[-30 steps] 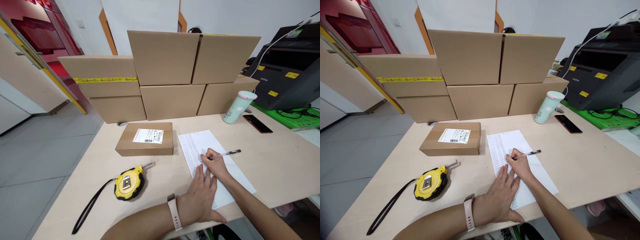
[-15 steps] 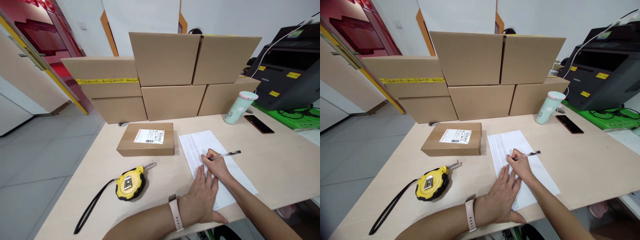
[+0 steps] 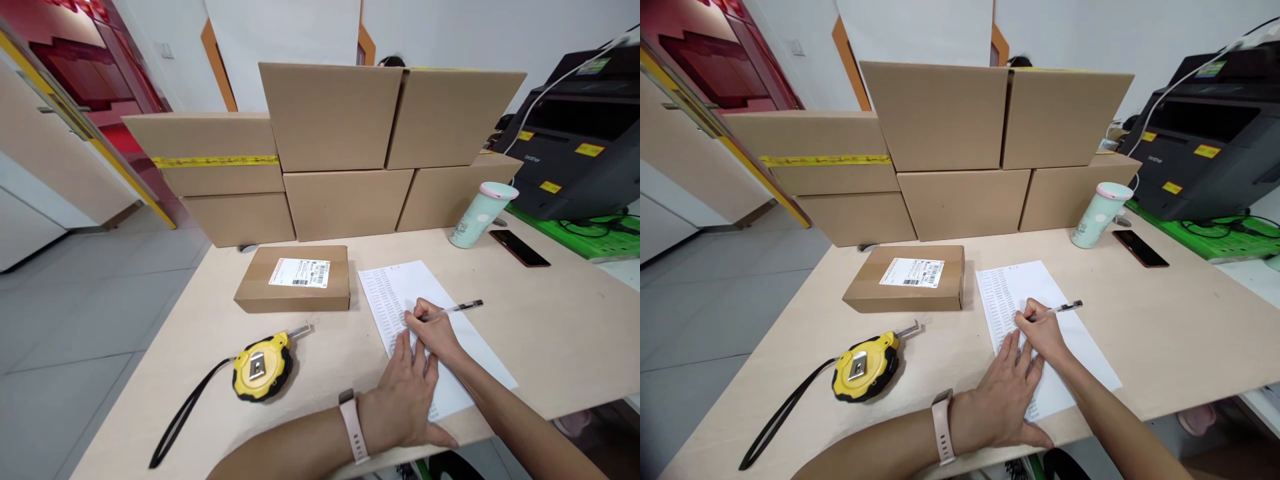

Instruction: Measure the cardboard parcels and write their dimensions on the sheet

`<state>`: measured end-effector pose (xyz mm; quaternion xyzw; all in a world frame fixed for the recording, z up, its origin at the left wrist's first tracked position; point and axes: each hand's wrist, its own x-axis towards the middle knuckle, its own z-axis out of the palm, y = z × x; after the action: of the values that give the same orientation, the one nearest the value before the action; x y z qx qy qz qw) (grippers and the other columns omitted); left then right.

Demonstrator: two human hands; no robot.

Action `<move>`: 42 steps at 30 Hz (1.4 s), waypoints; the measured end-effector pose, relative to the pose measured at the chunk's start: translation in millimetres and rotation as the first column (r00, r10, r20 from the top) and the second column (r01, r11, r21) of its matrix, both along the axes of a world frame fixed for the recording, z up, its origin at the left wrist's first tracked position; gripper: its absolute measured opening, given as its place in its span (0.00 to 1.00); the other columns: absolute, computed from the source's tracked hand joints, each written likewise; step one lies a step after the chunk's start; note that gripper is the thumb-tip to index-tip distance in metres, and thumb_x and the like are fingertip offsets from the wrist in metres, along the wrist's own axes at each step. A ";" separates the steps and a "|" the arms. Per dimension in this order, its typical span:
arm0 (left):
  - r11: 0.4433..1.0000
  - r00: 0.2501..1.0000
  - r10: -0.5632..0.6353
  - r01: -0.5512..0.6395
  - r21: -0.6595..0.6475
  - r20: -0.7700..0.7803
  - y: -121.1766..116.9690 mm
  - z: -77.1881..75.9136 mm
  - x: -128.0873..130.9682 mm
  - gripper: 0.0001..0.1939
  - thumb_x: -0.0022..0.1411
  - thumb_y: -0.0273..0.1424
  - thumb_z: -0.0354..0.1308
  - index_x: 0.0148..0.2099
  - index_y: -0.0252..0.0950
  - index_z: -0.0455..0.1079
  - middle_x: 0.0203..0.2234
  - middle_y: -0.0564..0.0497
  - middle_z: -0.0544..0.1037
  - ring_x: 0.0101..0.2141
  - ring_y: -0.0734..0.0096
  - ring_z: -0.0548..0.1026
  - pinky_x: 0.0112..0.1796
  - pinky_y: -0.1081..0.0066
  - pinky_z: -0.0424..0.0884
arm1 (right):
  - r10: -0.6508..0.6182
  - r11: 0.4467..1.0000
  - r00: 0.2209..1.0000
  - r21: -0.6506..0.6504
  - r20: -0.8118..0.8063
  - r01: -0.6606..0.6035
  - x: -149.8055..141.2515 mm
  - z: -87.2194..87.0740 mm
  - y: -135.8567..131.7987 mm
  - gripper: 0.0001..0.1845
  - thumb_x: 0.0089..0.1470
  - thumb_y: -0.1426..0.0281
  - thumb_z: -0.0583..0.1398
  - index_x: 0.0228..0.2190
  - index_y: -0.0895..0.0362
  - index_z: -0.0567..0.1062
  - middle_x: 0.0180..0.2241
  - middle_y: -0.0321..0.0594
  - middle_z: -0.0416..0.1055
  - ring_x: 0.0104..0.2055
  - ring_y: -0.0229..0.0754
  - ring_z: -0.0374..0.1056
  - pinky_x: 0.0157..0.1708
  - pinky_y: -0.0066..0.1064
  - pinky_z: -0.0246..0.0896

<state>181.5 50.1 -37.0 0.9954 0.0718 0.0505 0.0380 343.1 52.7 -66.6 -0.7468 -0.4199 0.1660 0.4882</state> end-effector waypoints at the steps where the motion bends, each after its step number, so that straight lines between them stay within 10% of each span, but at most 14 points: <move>1: 1.000 1.000 -0.001 0.001 -0.001 -0.005 0.1 0.0 0.0 0.58 0.51 0.67 0.33 0.65 0.20 0.50 0.61 0.23 0.55 0.62 0.33 0.50 0.60 0.49 0.44 | -0.007 1.000 1.000 0.003 -0.001 0.007 -0.3 0.5 0.1 0.16 0.43 0.67 0.58 0.15 0.52 0.55 0.16 0.27 0.50 0.19 0.33 0.48 0.19 0.27 0.45; 42: 1.000 1.000 -0.001 0.001 0.002 0.009 0.3 1.7 -1.1 0.57 0.51 0.67 0.37 0.65 0.21 0.52 0.61 0.25 0.56 0.62 0.34 0.53 0.60 0.50 0.43 | -0.036 0.999 0.999 0.019 0.002 0.036 0.0 2.6 0.9 0.16 0.41 0.68 0.58 0.14 0.52 0.55 0.15 0.27 0.50 0.19 0.33 0.47 0.18 0.27 0.45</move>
<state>180.4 50.4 -35.3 0.9953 0.0710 0.0551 0.0375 343.2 53.6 -64.0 -0.7500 -0.4085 0.1522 0.4974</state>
